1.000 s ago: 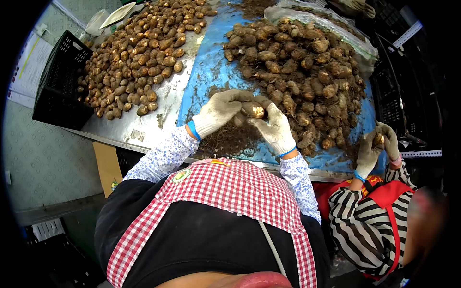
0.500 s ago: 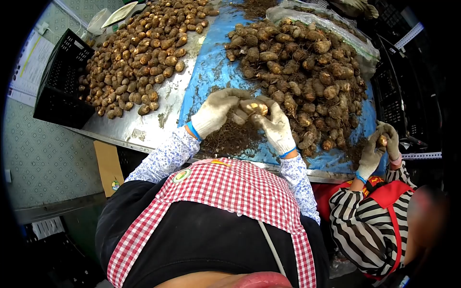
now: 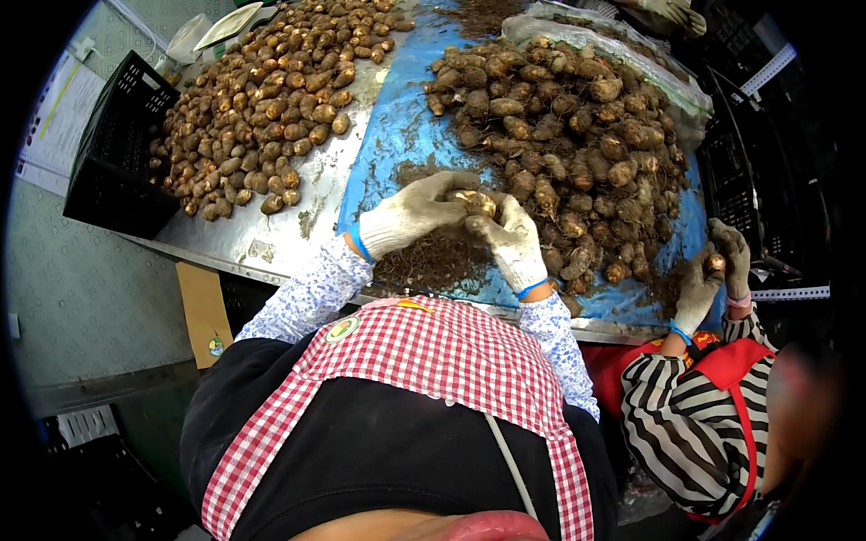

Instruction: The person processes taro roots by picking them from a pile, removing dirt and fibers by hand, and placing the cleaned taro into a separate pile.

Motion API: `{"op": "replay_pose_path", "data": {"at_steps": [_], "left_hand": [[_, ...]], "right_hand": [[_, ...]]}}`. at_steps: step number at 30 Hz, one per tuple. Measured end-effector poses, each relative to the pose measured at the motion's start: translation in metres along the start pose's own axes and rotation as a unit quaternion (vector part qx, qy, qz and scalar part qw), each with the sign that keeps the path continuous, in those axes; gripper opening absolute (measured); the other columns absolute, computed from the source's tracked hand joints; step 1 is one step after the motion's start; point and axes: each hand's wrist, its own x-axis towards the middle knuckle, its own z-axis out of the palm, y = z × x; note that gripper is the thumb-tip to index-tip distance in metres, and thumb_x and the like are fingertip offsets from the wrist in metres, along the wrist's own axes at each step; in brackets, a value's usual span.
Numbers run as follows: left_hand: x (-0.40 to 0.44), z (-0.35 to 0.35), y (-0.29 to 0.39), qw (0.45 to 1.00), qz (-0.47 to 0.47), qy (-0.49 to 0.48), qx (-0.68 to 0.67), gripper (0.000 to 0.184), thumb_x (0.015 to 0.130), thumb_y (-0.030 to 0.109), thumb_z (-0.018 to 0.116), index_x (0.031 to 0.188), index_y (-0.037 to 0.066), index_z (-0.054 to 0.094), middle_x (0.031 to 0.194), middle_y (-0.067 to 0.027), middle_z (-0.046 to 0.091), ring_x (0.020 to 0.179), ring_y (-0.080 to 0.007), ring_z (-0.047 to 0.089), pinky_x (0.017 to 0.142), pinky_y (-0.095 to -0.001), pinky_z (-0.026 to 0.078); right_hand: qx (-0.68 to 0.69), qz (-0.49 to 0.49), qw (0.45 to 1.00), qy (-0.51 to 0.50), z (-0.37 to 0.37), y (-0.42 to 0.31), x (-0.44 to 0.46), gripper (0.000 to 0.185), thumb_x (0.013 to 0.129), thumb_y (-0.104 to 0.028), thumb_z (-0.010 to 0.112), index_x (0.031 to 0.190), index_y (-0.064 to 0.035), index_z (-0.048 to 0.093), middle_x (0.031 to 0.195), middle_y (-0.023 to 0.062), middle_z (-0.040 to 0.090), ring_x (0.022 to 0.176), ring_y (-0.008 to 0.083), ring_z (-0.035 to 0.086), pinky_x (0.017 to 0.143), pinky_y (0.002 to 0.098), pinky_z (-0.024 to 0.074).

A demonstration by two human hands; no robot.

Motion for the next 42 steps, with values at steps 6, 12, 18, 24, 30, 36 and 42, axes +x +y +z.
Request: {"op": "replay_pose_path", "data": {"at_steps": [6, 12, 18, 24, 30, 36, 42], "left_hand": [[0.000, 0.001, -0.010, 0.961, 0.017, -0.062, -0.268, 0.057, 0.095, 0.027, 0.061, 0.140, -0.001, 0.041, 0.128, -0.0134, 0.055, 0.106, -0.0168, 0.060, 0.078, -0.0286, 0.057], [0.007, 0.004, -0.029, 0.947, -0.050, -0.064, -0.310, 0.046, 0.095, 0.019, 0.056, 0.135, -0.001, 0.046, 0.112, -0.0112, 0.061, 0.091, -0.0143, 0.062, 0.070, -0.0274, 0.055], [-0.003, 0.002, -0.035, 0.936, -0.015, -0.068, -0.345, 0.042, 0.091, 0.005, 0.053, 0.132, -0.002, 0.048, 0.106, -0.0096, 0.062, 0.072, -0.0091, 0.056, 0.061, -0.0249, 0.046], [-0.003, 0.007, -0.017, 0.959, -0.073, -0.054, -0.269, 0.044, 0.094, 0.016, 0.058, 0.134, 0.000, 0.048, 0.105, -0.0052, 0.061, 0.079, -0.0085, 0.057, 0.068, -0.0239, 0.047], [-0.003, 0.006, -0.017, 0.975, -0.065, -0.044, -0.210, 0.045, 0.095, 0.018, 0.058, 0.136, 0.002, 0.047, 0.106, -0.0039, 0.060, 0.079, -0.0077, 0.055, 0.064, -0.0237, 0.046], [-0.004, 0.008, -0.009, 0.985, -0.018, -0.070, -0.158, 0.045, 0.094, 0.013, 0.056, 0.137, 0.001, 0.047, 0.111, -0.0072, 0.059, 0.085, -0.0085, 0.055, 0.066, -0.0237, 0.047], [0.001, 0.007, -0.027, 0.980, 0.007, -0.031, -0.196, 0.049, 0.091, 0.008, 0.053, 0.138, -0.002, 0.046, 0.121, -0.0098, 0.060, 0.082, -0.0083, 0.056, 0.064, -0.0221, 0.046]], "right_hand": [[-0.122, -0.167, 0.978, -0.007, -0.010, -0.010, -0.004, 0.059, 0.085, -0.010, 0.072, 0.138, -0.0037, 0.048, 0.128, 0.0197, 0.061, 0.117, 0.0281, 0.062, 0.095, 0.0347, 0.0503], [-0.347, -0.261, 0.901, -0.027, -0.011, -0.016, 0.002, 0.040, 0.078, -0.014, 0.075, 0.114, -0.0043, 0.061, 0.089, 0.0165, 0.060, 0.084, 0.0378, 0.062, 0.071, 0.0411, 0.0520], [-0.128, -0.188, 0.970, -0.088, -0.012, -0.033, -0.005, 0.049, 0.081, 0.000, 0.070, 0.128, -0.0050, 0.057, 0.116, 0.0162, 0.065, 0.107, 0.0275, 0.065, 0.090, 0.0357, 0.0533], [-0.263, -0.163, 0.945, -0.102, -0.012, -0.024, 0.000, 0.055, 0.082, -0.001, 0.070, 0.134, -0.0072, 0.054, 0.118, 0.0178, 0.065, 0.107, 0.0304, 0.065, 0.089, 0.0350, 0.0533], [-0.195, -0.245, 0.948, -0.058, -0.010, -0.006, 0.005, 0.055, 0.080, -0.005, 0.070, 0.133, -0.0076, 0.054, 0.109, 0.0204, 0.067, 0.098, 0.0352, 0.066, 0.080, 0.0385, 0.0545], [-0.275, -0.173, 0.945, -0.041, -0.008, -0.014, -0.001, 0.054, 0.081, -0.004, 0.070, 0.132, -0.0081, 0.054, 0.108, 0.0203, 0.067, 0.097, 0.0350, 0.068, 0.080, 0.0390, 0.0550], [-0.204, -0.163, 0.964, -0.048, -0.010, -0.014, 0.001, 0.053, 0.083, -0.004, 0.069, 0.133, -0.0080, 0.053, 0.115, 0.0190, 0.067, 0.104, 0.0296, 0.068, 0.087, 0.0358, 0.0550]]}}
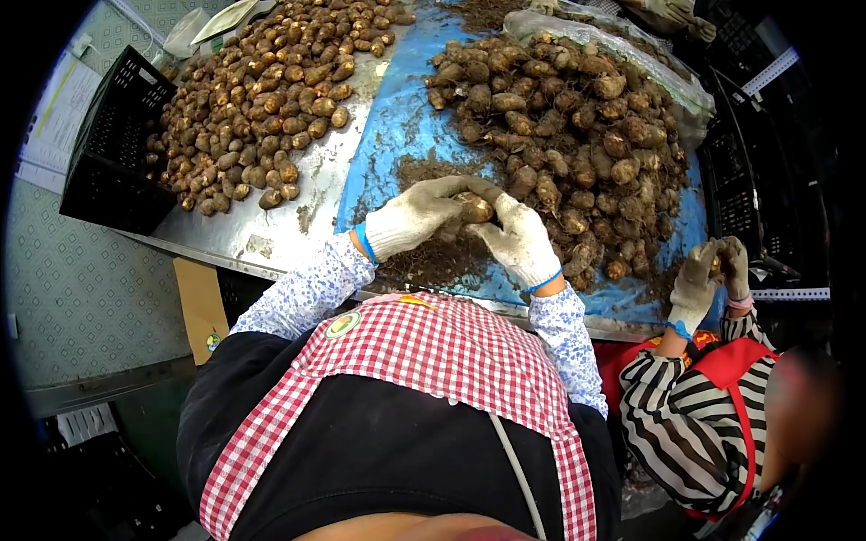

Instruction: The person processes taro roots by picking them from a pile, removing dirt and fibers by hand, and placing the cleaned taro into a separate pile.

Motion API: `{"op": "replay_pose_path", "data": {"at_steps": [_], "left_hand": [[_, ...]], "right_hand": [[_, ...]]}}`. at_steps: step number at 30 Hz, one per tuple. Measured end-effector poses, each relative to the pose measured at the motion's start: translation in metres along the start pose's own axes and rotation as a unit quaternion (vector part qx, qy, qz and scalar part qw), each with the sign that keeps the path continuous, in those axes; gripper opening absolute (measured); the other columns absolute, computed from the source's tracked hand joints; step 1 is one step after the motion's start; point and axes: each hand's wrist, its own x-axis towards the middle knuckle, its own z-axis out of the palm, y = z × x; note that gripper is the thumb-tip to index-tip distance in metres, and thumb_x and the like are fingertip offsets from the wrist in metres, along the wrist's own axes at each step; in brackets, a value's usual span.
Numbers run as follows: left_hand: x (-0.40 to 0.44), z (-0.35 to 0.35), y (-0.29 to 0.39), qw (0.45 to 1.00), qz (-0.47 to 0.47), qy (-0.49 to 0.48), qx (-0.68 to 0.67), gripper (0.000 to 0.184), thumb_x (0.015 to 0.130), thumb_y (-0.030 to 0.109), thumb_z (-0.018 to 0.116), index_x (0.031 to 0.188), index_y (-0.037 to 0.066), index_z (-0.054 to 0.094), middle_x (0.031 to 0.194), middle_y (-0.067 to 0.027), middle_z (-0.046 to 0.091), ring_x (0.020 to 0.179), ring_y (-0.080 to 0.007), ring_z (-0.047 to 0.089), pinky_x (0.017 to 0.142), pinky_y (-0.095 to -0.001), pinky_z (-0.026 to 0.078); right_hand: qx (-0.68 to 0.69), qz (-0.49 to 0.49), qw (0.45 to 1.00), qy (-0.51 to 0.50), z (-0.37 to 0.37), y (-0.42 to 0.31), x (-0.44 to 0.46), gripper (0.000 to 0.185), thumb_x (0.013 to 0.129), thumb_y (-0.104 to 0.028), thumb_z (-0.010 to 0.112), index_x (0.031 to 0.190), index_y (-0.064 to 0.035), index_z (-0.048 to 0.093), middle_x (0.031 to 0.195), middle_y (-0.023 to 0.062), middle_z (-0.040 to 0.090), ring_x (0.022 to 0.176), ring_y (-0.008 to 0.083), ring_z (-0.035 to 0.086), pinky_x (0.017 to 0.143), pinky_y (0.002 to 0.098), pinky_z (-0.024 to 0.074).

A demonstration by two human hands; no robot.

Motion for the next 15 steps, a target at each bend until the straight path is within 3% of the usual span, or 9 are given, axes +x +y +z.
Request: {"op": "replay_pose_path", "data": {"at_steps": [5, 8, 10, 15], "left_hand": [[-0.007, 0.011, 0.017, 0.997, -0.003, -0.027, -0.071, 0.050, 0.092, 0.009, 0.048, 0.141, -0.002, 0.044, 0.116, -0.0094, 0.061, 0.075, -0.0076, 0.054, 0.061, -0.0222, 0.045], [-0.014, 0.008, 0.030, 0.990, -0.076, 0.059, 0.105, 0.051, 0.093, 0.011, 0.048, 0.142, 0.000, 0.043, 0.112, -0.0085, 0.062, 0.074, -0.0077, 0.053, 0.060, -0.0227, 0.043], [-0.012, 0.004, 0.030, 0.992, -0.065, 0.044, 0.102, 0.050, 0.094, 0.012, 0.050, 0.142, 0.001, 0.044, 0.111, -0.0085, 0.061, 0.076, -0.0090, 0.055, 0.062, -0.0240, 0.046], [0.000, 0.004, 0.013, 0.993, 0.012, 0.044, 0.111, 0.043, 0.094, 0.018, 0.057, 0.133, 0.001, 0.050, 0.114, -0.0088, 0.060, 0.084, -0.0124, 0.061, 0.074, -0.0274, 0.053]], "right_hand": [[0.064, 0.021, 0.998, 0.020, 0.006, 0.015, -0.005, 0.051, 0.085, -0.004, 0.069, 0.133, -0.0055, 0.052, 0.118, 0.0168, 0.066, 0.108, 0.0257, 0.067, 0.091, 0.0346, 0.0537], [0.108, 0.013, 0.993, 0.043, 0.015, 0.027, -0.005, 0.052, 0.085, -0.004, 0.070, 0.133, -0.0054, 0.052, 0.119, 0.0165, 0.066, 0.108, 0.0254, 0.066, 0.090, 0.0348, 0.0536], [0.120, 0.012, 0.991, 0.058, 0.016, 0.025, -0.002, 0.054, 0.083, -0.007, 0.072, 0.133, -0.0070, 0.053, 0.120, 0.0173, 0.065, 0.108, 0.0274, 0.067, 0.089, 0.0357, 0.0542], [-0.139, 0.019, 0.990, 0.017, 0.008, -0.004, -0.001, 0.054, 0.079, -0.012, 0.076, 0.129, -0.0083, 0.056, 0.118, 0.0180, 0.063, 0.106, 0.0340, 0.064, 0.083, 0.0362, 0.0542]]}}
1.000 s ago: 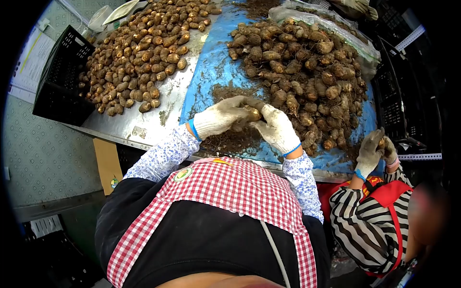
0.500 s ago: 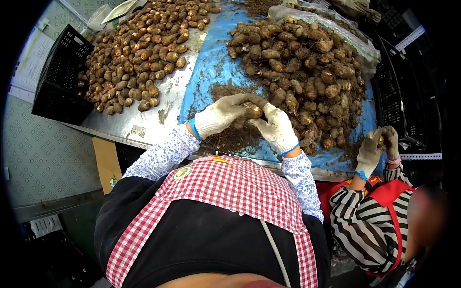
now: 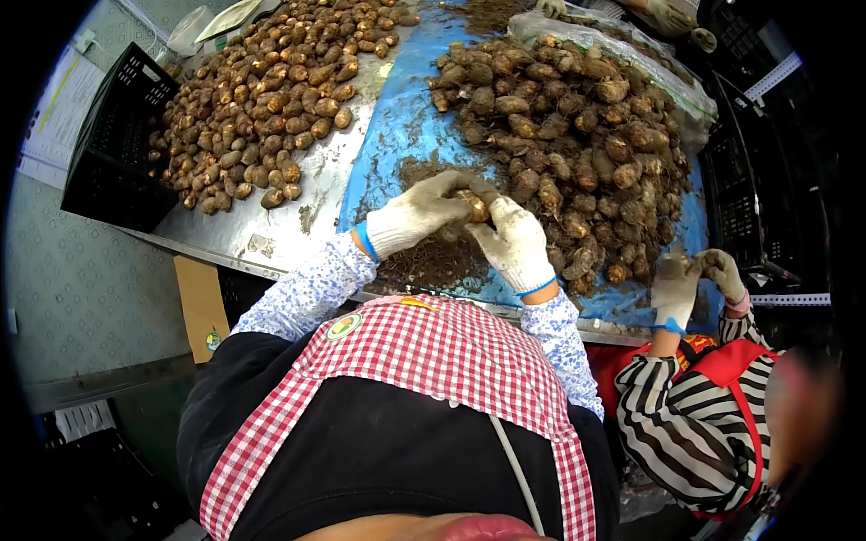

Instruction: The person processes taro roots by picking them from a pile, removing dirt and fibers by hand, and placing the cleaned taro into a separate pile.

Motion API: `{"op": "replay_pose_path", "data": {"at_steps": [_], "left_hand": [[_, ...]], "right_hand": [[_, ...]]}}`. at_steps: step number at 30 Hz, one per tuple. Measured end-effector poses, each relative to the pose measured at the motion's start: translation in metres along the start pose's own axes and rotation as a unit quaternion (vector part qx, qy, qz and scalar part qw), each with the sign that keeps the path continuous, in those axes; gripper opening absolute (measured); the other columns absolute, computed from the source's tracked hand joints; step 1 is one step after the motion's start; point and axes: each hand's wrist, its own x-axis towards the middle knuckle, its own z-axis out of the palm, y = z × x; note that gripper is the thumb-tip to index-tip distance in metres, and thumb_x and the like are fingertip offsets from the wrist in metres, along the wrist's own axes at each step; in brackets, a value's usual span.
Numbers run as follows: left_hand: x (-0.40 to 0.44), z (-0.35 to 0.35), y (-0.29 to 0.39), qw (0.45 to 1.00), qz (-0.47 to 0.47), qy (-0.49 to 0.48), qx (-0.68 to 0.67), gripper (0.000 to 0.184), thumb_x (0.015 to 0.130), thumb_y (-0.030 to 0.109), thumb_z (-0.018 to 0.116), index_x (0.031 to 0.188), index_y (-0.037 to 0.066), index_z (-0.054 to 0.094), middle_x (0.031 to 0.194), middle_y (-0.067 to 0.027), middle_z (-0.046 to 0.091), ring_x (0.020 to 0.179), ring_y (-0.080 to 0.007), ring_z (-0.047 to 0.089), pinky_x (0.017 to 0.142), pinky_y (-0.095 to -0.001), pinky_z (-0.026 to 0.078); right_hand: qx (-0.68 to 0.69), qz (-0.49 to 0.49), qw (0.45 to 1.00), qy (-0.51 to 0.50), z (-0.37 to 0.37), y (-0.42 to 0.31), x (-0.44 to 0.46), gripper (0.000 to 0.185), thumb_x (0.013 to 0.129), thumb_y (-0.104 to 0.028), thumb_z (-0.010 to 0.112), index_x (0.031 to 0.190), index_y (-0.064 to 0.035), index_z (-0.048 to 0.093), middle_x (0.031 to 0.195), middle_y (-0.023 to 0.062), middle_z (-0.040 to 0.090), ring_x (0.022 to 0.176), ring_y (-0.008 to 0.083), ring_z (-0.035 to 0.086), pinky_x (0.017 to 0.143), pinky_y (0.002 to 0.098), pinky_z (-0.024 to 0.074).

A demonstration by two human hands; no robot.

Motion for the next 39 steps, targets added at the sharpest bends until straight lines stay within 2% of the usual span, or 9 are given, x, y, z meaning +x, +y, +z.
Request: {"op": "replay_pose_path", "data": {"at_steps": [5, 8, 9, 13, 15, 24, 30, 31, 39], "left_hand": [[-0.006, 0.011, 0.038, 0.992, -0.105, 0.028, 0.069, 0.041, 0.088, 0.002, 0.047, 0.128, -0.001, 0.055, 0.109, -0.0111, 0.063, 0.094, -0.0134, 0.060, 0.078, -0.0258, 0.052], [-0.001, 0.001, 0.000, 0.960, 0.104, 0.088, 0.245, 0.045, 0.086, -0.001, 0.048, 0.131, -0.001, 0.054, 0.113, -0.0112, 0.063, 0.092, -0.0143, 0.061, 0.078, -0.0264, 0.052], [-0.001, 0.001, 0.001, 0.971, 0.053, 0.074, 0.219, 0.048, 0.085, -0.002, 0.050, 0.133, -0.002, 0.053, 0.120, -0.0133, 0.062, 0.101, -0.0184, 0.062, 0.086, -0.0298, 0.052], [-0.008, 0.002, 0.029, 0.994, -0.092, 0.012, 0.062, 0.048, 0.087, 0.000, 0.051, 0.135, -0.001, 0.050, 0.128, -0.0157, 0.059, 0.118, -0.0228, 0.057, 0.100, -0.0345, 0.047], [-0.008, -0.003, 0.021, 0.998, -0.030, -0.018, 0.043, 0.049, 0.089, 0.002, 0.052, 0.137, 0.000, 0.049, 0.129, -0.0153, 0.059, 0.117, -0.0223, 0.057, 0.098, -0.0352, 0.048], [-0.009, 0.015, 0.041, 0.966, -0.032, 0.055, 0.252, 0.043, 0.087, 0.001, 0.051, 0.130, 0.002, 0.054, 0.128, -0.0173, 0.059, 0.115, -0.0254, 0.059, 0.099, -0.0356, 0.049], [-0.004, 0.003, 0.019, 0.955, 0.039, 0.121, 0.267, 0.035, 0.092, 0.000, 0.050, 0.126, 0.002, 0.059, 0.121, -0.0173, 0.063, 0.112, -0.0243, 0.061, 0.097, -0.0345, 0.050], [-0.004, 0.005, 0.036, 0.947, -0.076, 0.137, 0.279, 0.033, 0.094, 0.002, 0.051, 0.126, 0.002, 0.059, 0.119, -0.0163, 0.065, 0.110, -0.0232, 0.062, 0.096, -0.0324, 0.050], [-0.009, -0.029, 0.007, 0.826, 0.178, 0.193, 0.499, 0.022, 0.088, 0.015, 0.067, 0.108, 0.004, 0.070, 0.104, -0.0136, 0.067, 0.095, -0.0280, 0.063, 0.083, -0.0378, 0.050]], "right_hand": [[0.016, -0.052, 0.996, 0.069, 0.003, 0.008, 0.001, 0.054, 0.078, -0.012, 0.077, 0.128, -0.0079, 0.056, 0.115, 0.0171, 0.064, 0.103, 0.0345, 0.065, 0.084, 0.0392, 0.0548], [0.247, -0.007, 0.967, 0.059, 0.013, 0.022, -0.002, 0.053, 0.079, -0.005, 0.075, 0.128, -0.0047, 0.055, 0.122, 0.0173, 0.062, 0.109, 0.0319, 0.064, 0.090, 0.0380, 0.0533], [0.289, -0.006, 0.956, 0.050, 0.014, 0.020, -0.003, 0.053, 0.079, 0.001, 0.073, 0.129, -0.0026, 0.054, 0.128, 0.0177, 0.060, 0.114, 0.0299, 0.062, 0.094, 0.0377, 0.0522], [0.216, -0.038, 0.972, 0.089, 0.015, 0.023, -0.007, 0.055, 0.078, 0.002, 0.072, 0.130, -0.0028, 0.053, 0.123, 0.0190, 0.061, 0.111, 0.0324, 0.063, 0.092, 0.0386, 0.0527], [0.147, -0.080, 0.980, 0.111, 0.012, 0.019, -0.007, 0.056, 0.078, 0.003, 0.072, 0.130, -0.0032, 0.054, 0.121, 0.0192, 0.060, 0.110, 0.0338, 0.063, 0.091, 0.0386, 0.0530], [0.046, -0.122, 0.986, 0.103, 0.004, 0.009, -0.002, 0.057, 0.077, 0.001, 0.074, 0.130, -0.0072, 0.055, 0.118, 0.0179, 0.061, 0.104, 0.0350, 0.064, 0.088, 0.0378, 0.0538], [0.208, -0.018, 0.973, 0.103, 0.011, 0.014, -0.011, 0.058, 0.078, 0.001, 0.075, 0.132, -0.0061, 0.053, 0.124, 0.0156, 0.061, 0.111, 0.0272, 0.063, 0.092, 0.0350, 0.0529], [0.311, 0.015, 0.946, 0.095, 0.013, 0.018, -0.012, 0.056, 0.081, 0.003, 0.073, 0.133, -0.0047, 0.052, 0.126, 0.0131, 0.061, 0.115, 0.0228, 0.061, 0.095, 0.0335, 0.0517], [0.503, 0.026, 0.858, 0.103, 0.012, 0.015, -0.015, 0.058, 0.086, 0.008, 0.066, 0.139, -0.0035, 0.046, 0.133, 0.0110, 0.055, 0.120, 0.0215, 0.056, 0.101, 0.0317, 0.0497]]}}
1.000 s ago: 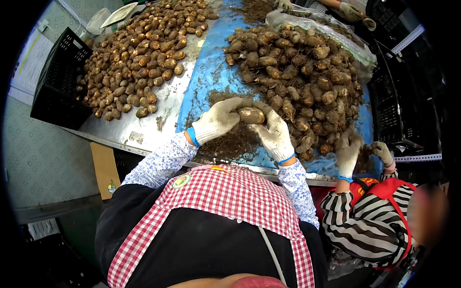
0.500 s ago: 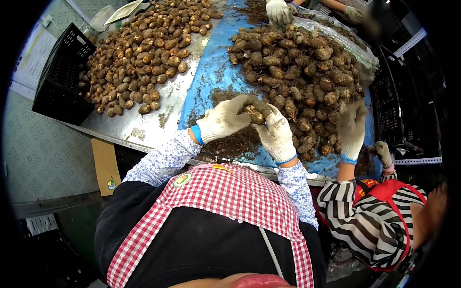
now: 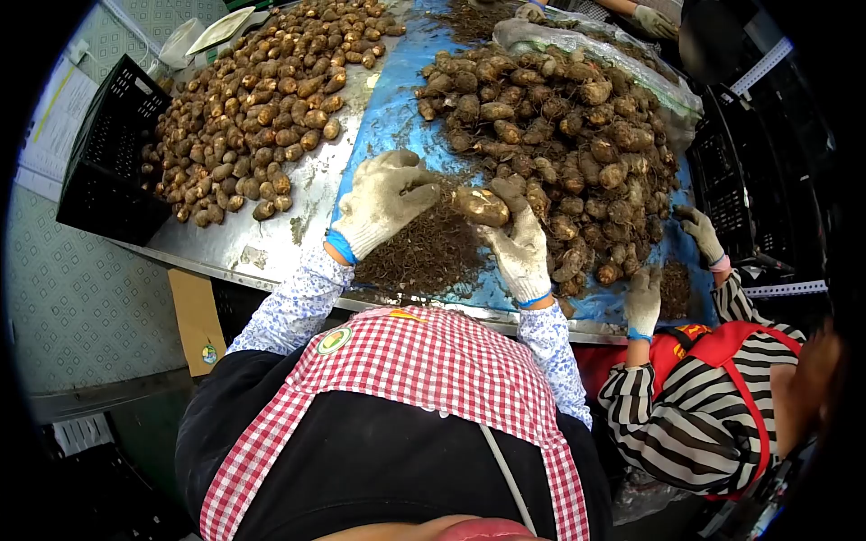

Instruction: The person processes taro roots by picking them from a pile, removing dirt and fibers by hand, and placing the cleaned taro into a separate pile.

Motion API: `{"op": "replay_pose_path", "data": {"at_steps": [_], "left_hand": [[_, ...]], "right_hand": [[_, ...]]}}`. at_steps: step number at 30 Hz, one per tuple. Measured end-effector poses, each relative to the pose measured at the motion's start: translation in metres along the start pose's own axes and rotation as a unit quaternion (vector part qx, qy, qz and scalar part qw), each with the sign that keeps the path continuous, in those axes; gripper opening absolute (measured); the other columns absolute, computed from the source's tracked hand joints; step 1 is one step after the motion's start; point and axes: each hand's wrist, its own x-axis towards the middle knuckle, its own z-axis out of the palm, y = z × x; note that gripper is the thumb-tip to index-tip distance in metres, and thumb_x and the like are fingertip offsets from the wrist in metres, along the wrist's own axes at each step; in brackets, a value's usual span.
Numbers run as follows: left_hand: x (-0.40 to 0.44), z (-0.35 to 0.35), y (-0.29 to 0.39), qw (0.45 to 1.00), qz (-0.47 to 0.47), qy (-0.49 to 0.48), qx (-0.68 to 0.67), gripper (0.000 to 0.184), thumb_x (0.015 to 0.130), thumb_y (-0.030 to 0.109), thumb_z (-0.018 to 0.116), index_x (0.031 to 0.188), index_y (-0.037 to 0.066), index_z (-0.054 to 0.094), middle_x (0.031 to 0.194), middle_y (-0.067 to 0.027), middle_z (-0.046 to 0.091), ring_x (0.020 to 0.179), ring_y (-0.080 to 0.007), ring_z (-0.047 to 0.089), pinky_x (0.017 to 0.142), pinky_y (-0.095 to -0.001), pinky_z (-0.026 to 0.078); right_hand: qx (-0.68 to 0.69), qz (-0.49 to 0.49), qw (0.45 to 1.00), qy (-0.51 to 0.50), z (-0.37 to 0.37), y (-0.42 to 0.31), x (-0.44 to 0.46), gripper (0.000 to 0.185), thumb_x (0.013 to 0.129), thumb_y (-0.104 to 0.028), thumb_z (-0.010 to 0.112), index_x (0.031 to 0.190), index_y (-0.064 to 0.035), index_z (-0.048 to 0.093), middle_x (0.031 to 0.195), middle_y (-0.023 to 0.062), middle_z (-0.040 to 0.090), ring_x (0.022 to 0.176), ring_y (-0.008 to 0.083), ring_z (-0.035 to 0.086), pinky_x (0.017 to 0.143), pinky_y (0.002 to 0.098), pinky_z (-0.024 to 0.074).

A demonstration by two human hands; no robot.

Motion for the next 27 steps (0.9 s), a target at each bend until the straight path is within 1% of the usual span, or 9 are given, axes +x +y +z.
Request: {"op": "replay_pose_path", "data": {"at_steps": [1, 4, 8, 9, 11, 12, 14, 24, 27], "left_hand": [[0.000, 0.000, 0.001, 0.998, 0.050, 0.031, 0.035, 0.022, 0.088, 0.016, 0.066, 0.107, 0.005, 0.070, 0.102, -0.0136, 0.067, 0.095, -0.0290, 0.062, 0.084, -0.0385, 0.049], [-0.001, -0.007, 0.015, 0.995, -0.083, -0.061, 0.013, 0.024, 0.086, 0.014, 0.065, 0.108, 0.006, 0.070, 0.103, -0.0137, 0.067, 0.099, -0.0303, 0.061, 0.089, -0.0393, 0.046], [0.002, 0.012, -0.002, 0.997, -0.044, 0.055, 0.034, 0.051, 0.069, 0.001, 0.076, 0.118, -0.004, 0.061, 0.115, -0.0190, 0.065, 0.104, -0.0330, 0.063, 0.092, -0.0385, 0.051], [0.004, 0.012, -0.004, 0.996, -0.050, 0.062, 0.025, 0.050, 0.070, 0.003, 0.070, 0.119, -0.002, 0.060, 0.115, -0.0207, 0.062, 0.091, -0.0333, 0.064, 0.078, -0.0395, 0.054], [0.003, 0.012, -0.010, 0.996, -0.064, 0.043, 0.045, 0.059, 0.071, 0.006, 0.077, 0.127, 0.000, 0.057, 0.122, -0.0226, 0.058, 0.105, -0.0358, 0.061, 0.087, -0.0414, 0.053], [0.001, 0.016, -0.014, 0.994, -0.088, 0.034, 0.047, 0.060, 0.072, 0.009, 0.077, 0.127, 0.000, 0.057, 0.126, -0.0238, 0.057, 0.110, -0.0370, 0.059, 0.093, -0.0426, 0.051], [-0.007, 0.023, -0.025, 0.996, -0.064, 0.041, 0.055, 0.058, 0.073, 0.011, 0.078, 0.126, 0.000, 0.058, 0.123, -0.0251, 0.060, 0.112, -0.0379, 0.059, 0.094, -0.0424, 0.050], [-0.009, 0.024, -0.009, 0.995, -0.094, 0.007, -0.025, 0.032, 0.080, 0.012, 0.072, 0.110, 0.000, 0.068, 0.109, -0.0175, 0.067, 0.100, -0.0328, 0.064, 0.088, -0.0403, 0.051], [-0.012, 0.027, -0.014, 0.995, -0.095, -0.007, -0.027, 0.029, 0.083, 0.012, 0.070, 0.109, 0.000, 0.068, 0.108, -0.0184, 0.068, 0.099, -0.0329, 0.065, 0.087, -0.0411, 0.051]], "right_hand": [[-0.004, -0.008, 1.000, 0.003, -0.001, 0.003, 0.000, 0.059, 0.086, 0.008, 0.066, 0.140, -0.0034, 0.046, 0.133, 0.0109, 0.055, 0.119, 0.0213, 0.057, 0.100, 0.0312, 0.0497], [-0.007, -0.009, 1.000, 0.025, -0.003, -0.003, -0.001, 0.057, 0.087, 0.007, 0.065, 0.140, -0.0024, 0.045, 0.132, 0.0113, 0.055, 0.116, 0.0206, 0.058, 0.099, 0.0303, 0.0498], [-0.127, -0.092, 0.986, 0.052, -0.035, -0.010, -0.004, 0.043, 0.095, -0.001, 0.055, 0.136, -0.0006, 0.045, 0.125, 0.0132, 0.058, 0.108, 0.0206, 0.063, 0.090, 0.0327, 0.0551], [-0.069, -0.069, 0.992, 0.075, -0.042, -0.016, -0.003, 0.042, 0.095, -0.001, 0.054, 0.136, -0.0005, 0.044, 0.125, 0.0142, 0.058, 0.105, 0.0215, 0.064, 0.087, 0.0337, 0.0565], [0.224, 0.043, 0.963, 0.144, -0.053, -0.026, 0.000, 0.042, 0.095, -0.001, 0.053, 0.136, -0.0002, 0.043, 0.124, 0.0166, 0.058, 0.098, 0.0234, 0.067, 0.081, 0.0350, 0.0592], [0.214, 0.038, 0.962, 0.164, -0.057, -0.039, 0.002, 0.041, 0.094, 0.000, 0.054, 0.133, -0.0006, 0.045, 0.125, 0.0180, 0.058, 0.098, 0.0239, 0.067, 0.080, 0.0342, 0.0596], [0.070, -0.040, 0.976, 0.204, -0.070, -0.055, 0.001, 0.041, 0.092, 0.001, 0.057, 0.131, -0.0017, 0.046, 0.124, 0.0168, 0.059, 0.098, 0.0239, 0.066, 0.080, 0.0332, 0.0594], [-0.045, -0.197, 0.910, 0.361, -0.159, -0.086, -0.007, 0.058, 0.085, 0.009, 0.061, 0.139, -0.0004, 0.041, 0.129, 0.0140, 0.053, 0.112, 0.0191, 0.056, 0.092, 0.0289, 0.0507], [-0.288, -0.197, 0.816, 0.461, -0.165, -0.077, -0.023, 0.057, 0.085, 0.010, 0.060, 0.138, 0.0010, 0.042, 0.127, 0.0140, 0.056, 0.112, 0.0187, 0.057, 0.095, 0.0300, 0.0494]]}}
